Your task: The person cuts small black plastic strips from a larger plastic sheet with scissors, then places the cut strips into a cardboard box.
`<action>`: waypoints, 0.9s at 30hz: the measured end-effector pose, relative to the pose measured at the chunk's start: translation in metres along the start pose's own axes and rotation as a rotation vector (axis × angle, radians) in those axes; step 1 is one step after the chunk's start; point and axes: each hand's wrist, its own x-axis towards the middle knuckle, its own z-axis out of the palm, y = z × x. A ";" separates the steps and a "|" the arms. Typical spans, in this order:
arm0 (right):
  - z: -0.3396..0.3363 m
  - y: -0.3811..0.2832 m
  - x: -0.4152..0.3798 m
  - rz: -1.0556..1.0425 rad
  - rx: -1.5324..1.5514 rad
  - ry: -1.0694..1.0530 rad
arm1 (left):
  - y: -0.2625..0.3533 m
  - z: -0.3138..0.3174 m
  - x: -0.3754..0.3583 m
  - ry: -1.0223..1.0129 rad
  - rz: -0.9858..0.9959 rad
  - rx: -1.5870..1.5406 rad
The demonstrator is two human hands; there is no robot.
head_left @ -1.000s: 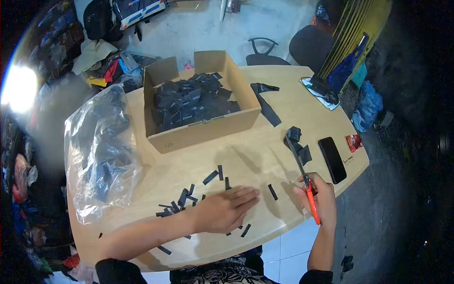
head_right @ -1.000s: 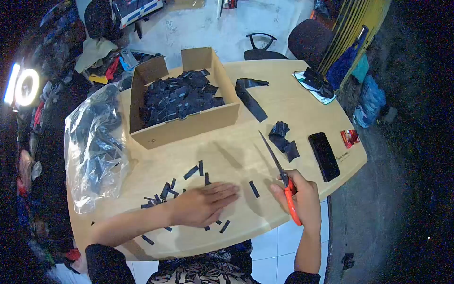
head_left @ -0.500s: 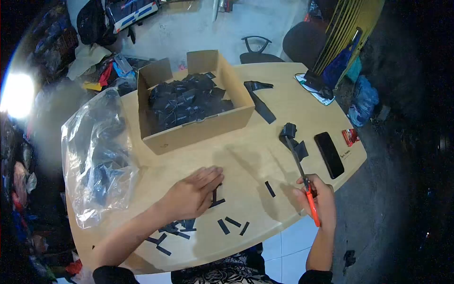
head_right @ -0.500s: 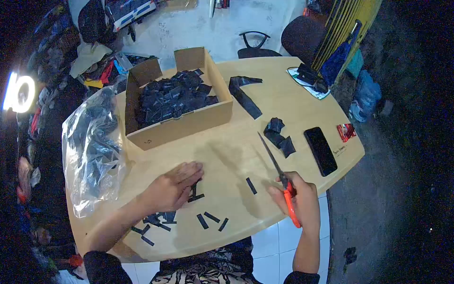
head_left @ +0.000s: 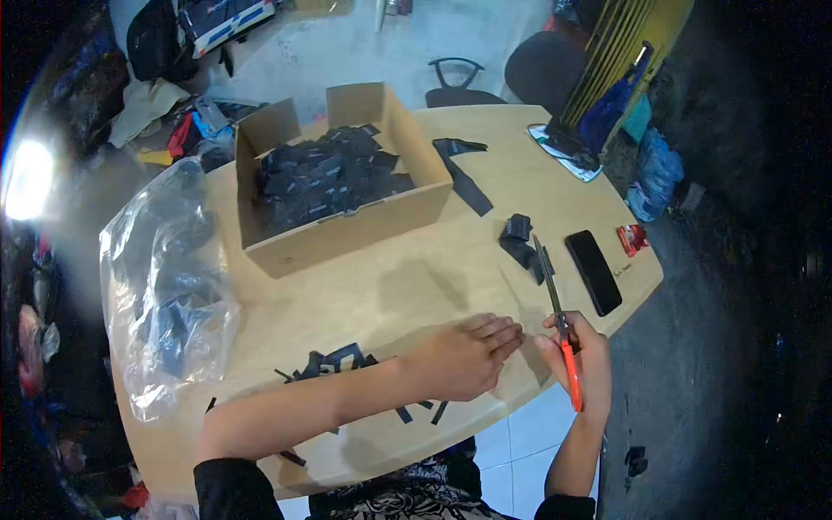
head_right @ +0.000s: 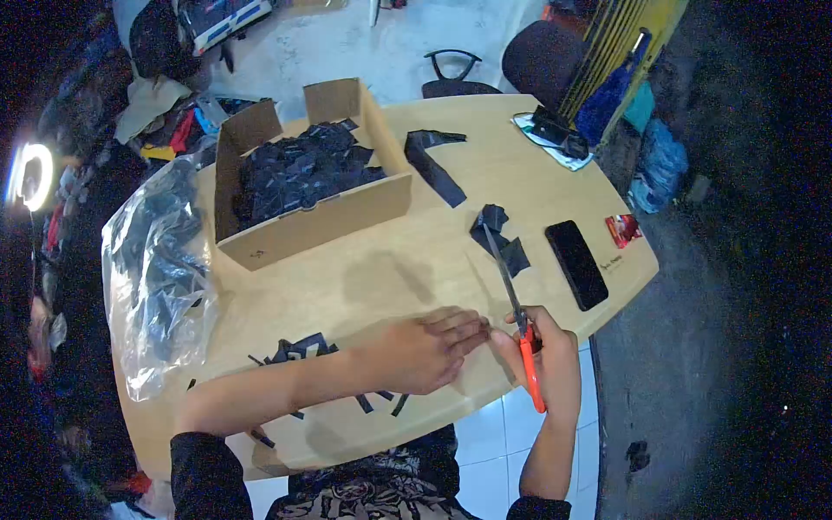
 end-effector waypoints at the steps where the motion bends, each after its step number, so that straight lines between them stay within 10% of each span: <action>1: -0.004 -0.001 0.001 0.028 -0.125 -0.006 | 0.003 0.006 0.006 -0.028 0.015 0.054; 16: 0.037 0.006 0.038 -0.079 -0.621 -0.257 | 0.067 -0.068 -0.130 -0.284 -0.224 0.048; 27: 0.057 -0.013 0.055 -0.453 -1.037 -0.237 | 0.073 -0.011 -0.046 0.096 0.005 0.187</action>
